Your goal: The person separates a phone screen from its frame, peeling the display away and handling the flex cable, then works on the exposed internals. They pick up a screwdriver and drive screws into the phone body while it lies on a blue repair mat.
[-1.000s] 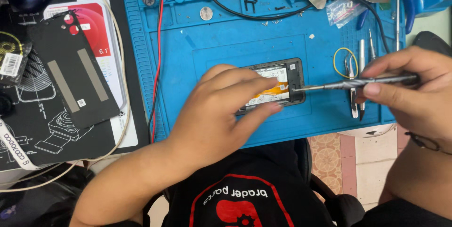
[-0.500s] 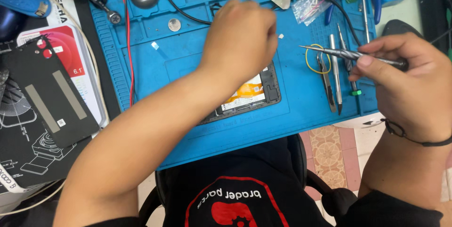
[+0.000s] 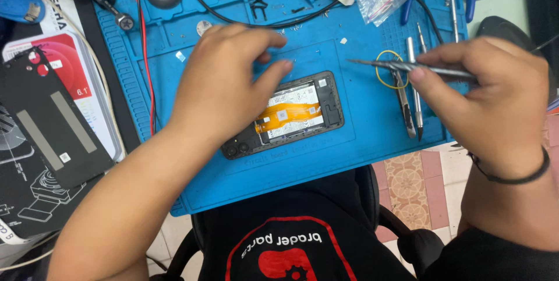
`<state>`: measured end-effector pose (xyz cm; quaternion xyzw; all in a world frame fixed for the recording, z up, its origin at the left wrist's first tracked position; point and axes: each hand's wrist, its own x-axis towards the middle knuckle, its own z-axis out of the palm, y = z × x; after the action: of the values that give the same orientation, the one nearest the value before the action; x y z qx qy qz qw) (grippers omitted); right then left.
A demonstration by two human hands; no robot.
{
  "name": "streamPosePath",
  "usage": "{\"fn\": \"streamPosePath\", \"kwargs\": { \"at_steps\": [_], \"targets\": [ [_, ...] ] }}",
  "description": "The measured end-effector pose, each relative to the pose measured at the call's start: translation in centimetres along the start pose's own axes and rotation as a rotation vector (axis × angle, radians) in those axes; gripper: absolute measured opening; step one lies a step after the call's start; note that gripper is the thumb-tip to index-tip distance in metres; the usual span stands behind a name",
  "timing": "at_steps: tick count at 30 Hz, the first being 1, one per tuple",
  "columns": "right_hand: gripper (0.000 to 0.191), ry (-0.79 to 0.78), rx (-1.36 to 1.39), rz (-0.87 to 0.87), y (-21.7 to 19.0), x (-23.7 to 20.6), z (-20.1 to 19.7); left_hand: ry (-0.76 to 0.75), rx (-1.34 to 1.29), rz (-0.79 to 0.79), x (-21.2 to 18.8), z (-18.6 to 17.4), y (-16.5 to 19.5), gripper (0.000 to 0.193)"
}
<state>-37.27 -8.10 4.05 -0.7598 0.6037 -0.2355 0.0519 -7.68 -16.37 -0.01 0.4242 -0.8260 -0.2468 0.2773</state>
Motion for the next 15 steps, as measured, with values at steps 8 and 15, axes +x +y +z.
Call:
{"fn": "streamPosePath", "kwargs": {
  "at_steps": [8,15],
  "targets": [
    [0.011,0.009,0.065,-0.173,-1.5,3.2,3.3,-0.001,-0.117,-0.058,-6.2,-3.6,1.9,0.026],
    [0.018,-0.031,0.134,0.062,-4.0,2.1,1.9,0.170,-0.161,-0.033,-7.0,-3.1,1.2,0.022]
  ]
}}
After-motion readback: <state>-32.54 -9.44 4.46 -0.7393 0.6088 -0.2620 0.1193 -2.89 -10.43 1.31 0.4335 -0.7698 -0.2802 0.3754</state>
